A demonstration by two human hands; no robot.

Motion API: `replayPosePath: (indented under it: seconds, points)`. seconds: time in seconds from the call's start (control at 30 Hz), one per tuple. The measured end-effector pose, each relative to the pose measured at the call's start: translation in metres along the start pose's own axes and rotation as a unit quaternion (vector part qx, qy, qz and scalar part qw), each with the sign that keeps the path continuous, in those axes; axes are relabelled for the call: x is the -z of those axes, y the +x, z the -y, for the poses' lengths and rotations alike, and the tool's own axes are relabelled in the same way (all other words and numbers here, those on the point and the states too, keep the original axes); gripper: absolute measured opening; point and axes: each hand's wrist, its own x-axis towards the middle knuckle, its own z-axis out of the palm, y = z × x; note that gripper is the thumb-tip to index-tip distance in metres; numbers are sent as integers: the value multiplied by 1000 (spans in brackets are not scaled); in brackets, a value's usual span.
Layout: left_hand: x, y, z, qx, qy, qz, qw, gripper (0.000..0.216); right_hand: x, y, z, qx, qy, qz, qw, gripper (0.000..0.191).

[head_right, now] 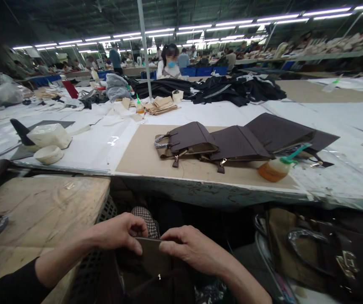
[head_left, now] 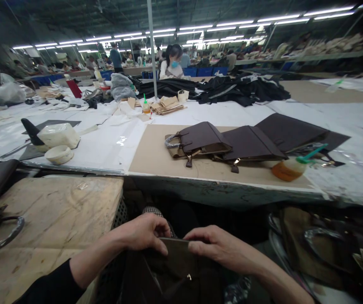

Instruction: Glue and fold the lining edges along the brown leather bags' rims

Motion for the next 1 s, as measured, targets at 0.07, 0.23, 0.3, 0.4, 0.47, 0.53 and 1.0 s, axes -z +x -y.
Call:
replayPosePath:
  seconds: [0.07, 0.23, 0.3, 0.4, 0.47, 0.53, 1.0]
  points:
    - [0, -3, -3, -5, 21, -6, 1000, 39, 1, 13, 6, 8, -45, 41, 998, 33]
    - [8, -15, -5, 3, 10, 39, 999, 46, -2, 32, 11, -31, -15, 133, 991, 38]
    - [12, -18, -4, 1, -34, 63, 997, 43, -3, 32, 13, -17, -15, 139, 990, 37]
    - [16, -18, -1, -21, -58, 72, 995, 29, -6, 30, 15, 38, -58, 111, 991, 38]
    - [17, -15, 2, -22, -45, 71, 996, 25, -9, 29, 16, 70, -97, 92, 989, 39]
    - [16, -11, 4, -13, -29, 66, 997, 24, -12, 29, 17, 88, -128, 85, 984, 40]
    - [-35, -31, -8, -114, 226, -164, 953, 12, -6, 39, 26, 66, -131, 176, 973, 25]
